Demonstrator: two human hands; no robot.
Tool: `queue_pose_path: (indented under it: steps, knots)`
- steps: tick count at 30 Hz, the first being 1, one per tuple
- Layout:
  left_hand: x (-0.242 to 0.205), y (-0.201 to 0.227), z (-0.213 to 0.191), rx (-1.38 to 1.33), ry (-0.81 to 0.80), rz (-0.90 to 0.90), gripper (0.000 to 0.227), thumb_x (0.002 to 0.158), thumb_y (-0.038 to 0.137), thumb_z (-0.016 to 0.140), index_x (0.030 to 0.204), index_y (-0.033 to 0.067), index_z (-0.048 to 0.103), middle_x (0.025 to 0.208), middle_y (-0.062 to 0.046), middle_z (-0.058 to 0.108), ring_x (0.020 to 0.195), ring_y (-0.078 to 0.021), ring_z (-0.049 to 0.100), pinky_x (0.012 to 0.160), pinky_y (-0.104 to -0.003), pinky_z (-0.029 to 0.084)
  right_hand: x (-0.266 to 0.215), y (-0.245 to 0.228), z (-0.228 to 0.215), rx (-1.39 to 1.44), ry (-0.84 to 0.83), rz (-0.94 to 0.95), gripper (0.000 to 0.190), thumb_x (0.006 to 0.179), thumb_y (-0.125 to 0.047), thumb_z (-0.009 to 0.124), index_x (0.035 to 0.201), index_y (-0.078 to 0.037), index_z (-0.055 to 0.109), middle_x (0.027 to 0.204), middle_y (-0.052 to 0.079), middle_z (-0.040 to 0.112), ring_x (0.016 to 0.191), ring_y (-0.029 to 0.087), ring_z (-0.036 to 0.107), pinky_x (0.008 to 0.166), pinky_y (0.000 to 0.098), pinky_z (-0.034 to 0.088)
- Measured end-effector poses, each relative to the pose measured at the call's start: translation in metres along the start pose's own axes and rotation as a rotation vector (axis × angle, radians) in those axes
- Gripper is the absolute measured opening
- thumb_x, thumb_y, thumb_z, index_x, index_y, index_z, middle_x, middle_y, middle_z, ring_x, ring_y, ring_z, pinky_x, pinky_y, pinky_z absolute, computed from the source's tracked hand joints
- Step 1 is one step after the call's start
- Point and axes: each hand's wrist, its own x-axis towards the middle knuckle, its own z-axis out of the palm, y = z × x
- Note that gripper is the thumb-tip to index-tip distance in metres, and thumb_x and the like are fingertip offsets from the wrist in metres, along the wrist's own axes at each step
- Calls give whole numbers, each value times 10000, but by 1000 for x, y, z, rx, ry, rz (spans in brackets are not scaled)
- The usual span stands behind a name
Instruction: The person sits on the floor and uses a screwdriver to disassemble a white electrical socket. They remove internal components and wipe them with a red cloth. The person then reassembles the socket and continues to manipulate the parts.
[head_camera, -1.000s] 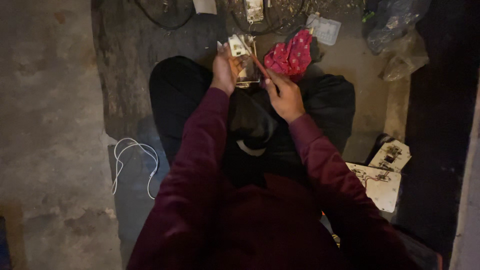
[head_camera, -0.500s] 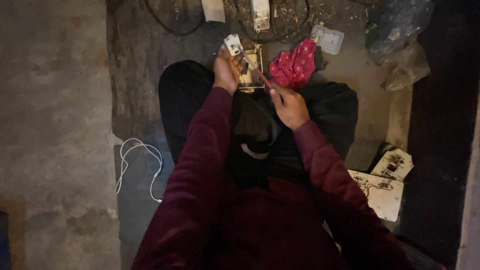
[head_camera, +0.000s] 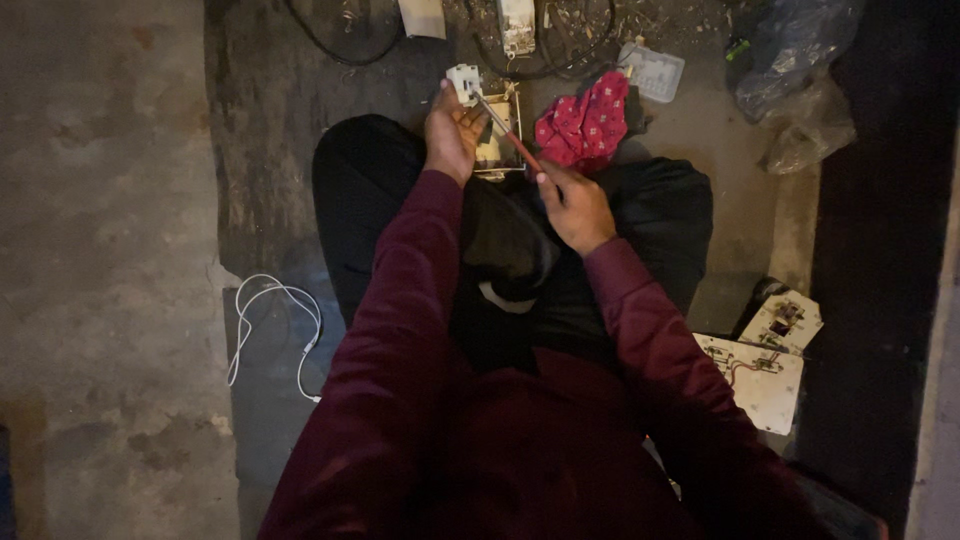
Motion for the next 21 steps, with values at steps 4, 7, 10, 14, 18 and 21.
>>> queue_pose_path:
  steps: [4,7,10,14,18,21]
  knots:
    - [-3,3,1,-69,-127,-55,296,1032,364,558,1110,90,639,982,-61,656,864,-227,609,782,-387,516,1,-3,-1,46,21,16,294,1058,-256,592,1254,-61,693,1027,214,722,927,376,713,815,430,553]
    - [-9,5,4,-32,-141,-48,304,1033,367,550,1063,87,664,947,-61,660,829,-214,600,751,-363,505,1,-3,-2,68,-11,97,295,1049,-256,592,1248,-65,699,969,196,730,876,340,729,792,410,555]
    - [-17,10,11,33,-121,-34,359,1051,374,514,1128,50,649,966,-85,673,836,-216,611,772,-362,511,3,-3,0,69,60,25,292,1052,-242,606,1231,-35,705,990,192,735,884,326,736,797,400,563]
    - [-29,12,19,97,-165,-39,361,1055,325,471,1256,67,622,1048,-85,679,885,-216,621,811,-373,507,5,3,-5,91,265,-113,266,1115,-220,589,1219,-2,700,1064,171,746,965,290,743,853,387,572]
    - [-29,12,19,68,-289,-66,330,1058,293,462,1272,89,608,1110,-86,686,931,-244,643,817,-402,509,7,17,-3,285,273,227,298,1067,-254,587,1208,-17,698,869,76,729,664,148,638,647,313,525]
    - [-25,8,15,69,-243,-87,293,1073,258,482,1275,82,599,1150,-62,696,995,-209,657,878,-411,522,9,41,10,410,242,378,321,1094,-267,563,1307,-50,669,770,59,603,629,89,546,588,288,473]
